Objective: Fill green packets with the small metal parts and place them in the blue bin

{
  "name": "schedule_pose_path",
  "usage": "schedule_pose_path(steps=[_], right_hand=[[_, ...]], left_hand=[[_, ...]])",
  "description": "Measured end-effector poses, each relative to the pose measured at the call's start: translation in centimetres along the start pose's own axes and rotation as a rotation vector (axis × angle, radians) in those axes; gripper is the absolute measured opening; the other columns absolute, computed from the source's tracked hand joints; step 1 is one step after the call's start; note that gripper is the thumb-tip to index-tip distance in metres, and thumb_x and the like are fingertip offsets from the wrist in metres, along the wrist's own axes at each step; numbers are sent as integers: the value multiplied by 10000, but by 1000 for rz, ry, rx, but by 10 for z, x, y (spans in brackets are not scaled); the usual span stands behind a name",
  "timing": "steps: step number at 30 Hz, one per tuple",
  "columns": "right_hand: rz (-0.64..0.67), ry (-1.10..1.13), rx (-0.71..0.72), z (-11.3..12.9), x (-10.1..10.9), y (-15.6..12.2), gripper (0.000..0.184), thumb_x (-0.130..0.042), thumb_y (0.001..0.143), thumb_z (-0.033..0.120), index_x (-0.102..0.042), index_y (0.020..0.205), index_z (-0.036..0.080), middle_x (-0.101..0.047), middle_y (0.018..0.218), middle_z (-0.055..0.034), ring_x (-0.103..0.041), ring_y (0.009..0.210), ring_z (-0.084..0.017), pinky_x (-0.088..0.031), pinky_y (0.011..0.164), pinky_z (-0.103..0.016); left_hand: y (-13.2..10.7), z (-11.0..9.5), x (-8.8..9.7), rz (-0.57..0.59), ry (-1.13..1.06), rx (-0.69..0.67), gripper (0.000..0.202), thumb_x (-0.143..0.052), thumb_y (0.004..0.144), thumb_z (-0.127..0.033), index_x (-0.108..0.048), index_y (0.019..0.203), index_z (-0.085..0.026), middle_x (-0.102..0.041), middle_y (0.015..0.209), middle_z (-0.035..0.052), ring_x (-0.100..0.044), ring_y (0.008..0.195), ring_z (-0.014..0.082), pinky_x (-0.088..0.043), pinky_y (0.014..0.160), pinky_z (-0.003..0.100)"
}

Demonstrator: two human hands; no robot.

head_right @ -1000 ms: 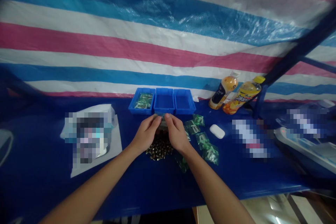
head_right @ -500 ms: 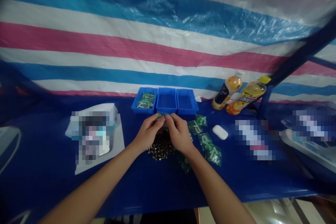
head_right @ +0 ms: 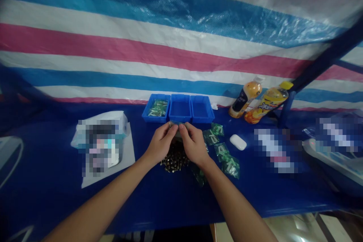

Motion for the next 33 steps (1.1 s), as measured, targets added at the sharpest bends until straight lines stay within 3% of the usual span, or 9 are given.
schedule_pose_path(steps=[5,15,33], right_hand=[[14,28,-7,1,-2,-1,400,-462,930,498,-409,663,204,-368,623,36,-338,581,-118,-284,544,-255],[19,46,-8,4,-3,-3,324,-452,948,444,-482,735,202,-438,669,27,-394,613,-124,-333,584,-253],[43,7,39,3,-3,-7,431,-407,967,462,-419,639,182,-395,604,33,-363,566,-105,-297,543,-247]], left_hand=[[-2,-1,0,-39,93,-33,334,-491,927,-462,-601,814,-168,-602,746,14,-525,679,152,-404,641,259],[-5,-4,-2,-47,66,-50,342,-471,939,-454,-547,765,-170,-533,701,-12,-477,664,132,-378,635,241],[-12,-5,-4,21,39,-63,424,-349,988,-444,-553,760,-152,-560,740,27,-500,702,149,-397,660,264]])
Point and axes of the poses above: each hand's wrist, its own y-axis towards the middle knuckle, its own x-axis out of the back of the hand, z = x × y, the point moved 4 cm from there along y, towards the middle knuckle
